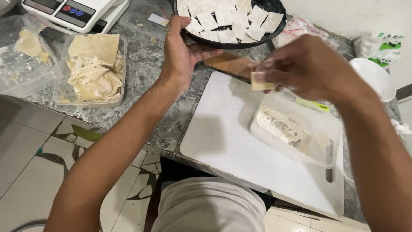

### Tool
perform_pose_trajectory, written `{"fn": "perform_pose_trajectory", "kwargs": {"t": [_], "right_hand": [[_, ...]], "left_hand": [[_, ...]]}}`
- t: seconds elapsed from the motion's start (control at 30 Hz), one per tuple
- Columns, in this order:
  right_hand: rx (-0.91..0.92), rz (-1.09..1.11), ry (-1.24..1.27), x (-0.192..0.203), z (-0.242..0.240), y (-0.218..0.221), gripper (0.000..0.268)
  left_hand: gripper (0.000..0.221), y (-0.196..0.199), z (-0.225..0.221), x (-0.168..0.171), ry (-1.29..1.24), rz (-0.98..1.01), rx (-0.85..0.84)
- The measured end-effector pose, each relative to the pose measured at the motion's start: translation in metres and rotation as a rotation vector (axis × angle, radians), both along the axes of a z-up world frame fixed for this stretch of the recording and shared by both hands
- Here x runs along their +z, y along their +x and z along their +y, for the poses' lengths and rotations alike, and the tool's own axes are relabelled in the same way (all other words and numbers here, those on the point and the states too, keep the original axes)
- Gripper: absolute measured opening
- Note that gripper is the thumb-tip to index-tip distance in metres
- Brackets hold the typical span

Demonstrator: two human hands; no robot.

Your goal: The person prepares small squares of dough and places them into a plastic tray. The person dips individual dough pieces into flour, shakes off the excess, and then arranges them in a grid within the plastic container.

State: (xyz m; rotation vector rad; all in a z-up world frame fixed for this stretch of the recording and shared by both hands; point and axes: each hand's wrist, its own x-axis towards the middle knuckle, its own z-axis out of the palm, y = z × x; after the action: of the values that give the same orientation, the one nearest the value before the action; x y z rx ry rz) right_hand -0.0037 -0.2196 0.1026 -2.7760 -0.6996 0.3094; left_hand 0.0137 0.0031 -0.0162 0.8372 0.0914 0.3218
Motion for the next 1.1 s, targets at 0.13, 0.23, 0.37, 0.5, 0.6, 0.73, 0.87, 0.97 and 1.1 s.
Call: {"fn": "perform_pose_trajectory", "kwargs": {"t": [0.13, 0.23, 0.37, 0.5, 0.6, 0.73, 0.87, 0.97, 1.1], "right_hand": [[-0.019, -0.028, -0.01, 0.012, -0.034, -0.015, 0.019], [-0.157, -0.022, 0.039, 0.009, -0.053, -0.028, 0.021], [-0.313, 0.021, 0.029, -0.012, -0.071, -0.032, 0.02], [-0.023, 0.213, 0.09, -0.046, -0.096, -0.019, 0.022], [-0.22, 0.14, -0.11, -0.044, -0.079, -0.03, 0.032], [-0.215, -0.01, -0.104, -0.04, -0.073, -0.038, 0.022], [-0.178, 0.172, -0.226, -0.043, -0.061, -0.041, 0.029], [-0.146, 0.189, -0.334, -0.048, -0.056, -0.041, 0.023], [-0.09, 0.104, -0.333, -0.056, -0.062, -0.041, 0.025]], "left_hand": [[0.033, -0.014, -0.004, 0.018, -0.079, 0.079, -0.046], [0.032, -0.012, -0.005, 0.016, -0.069, 0.084, -0.037], [0.031, -0.011, -0.004, 0.011, 0.005, 0.025, -0.025], [0.032, -0.013, -0.004, 0.017, 0.015, 0.078, 0.02], [0.03, -0.014, -0.004, 0.017, 0.022, 0.07, 0.031], [0.028, -0.014, -0.006, 0.018, 0.003, 0.103, 0.028], [0.029, -0.012, -0.005, 0.017, -0.018, 0.073, 0.021], [0.03, -0.013, -0.004, 0.016, -0.002, 0.065, 0.028], [0.04, -0.008, -0.003, 0.01, 0.053, 0.031, 0.03]]}}
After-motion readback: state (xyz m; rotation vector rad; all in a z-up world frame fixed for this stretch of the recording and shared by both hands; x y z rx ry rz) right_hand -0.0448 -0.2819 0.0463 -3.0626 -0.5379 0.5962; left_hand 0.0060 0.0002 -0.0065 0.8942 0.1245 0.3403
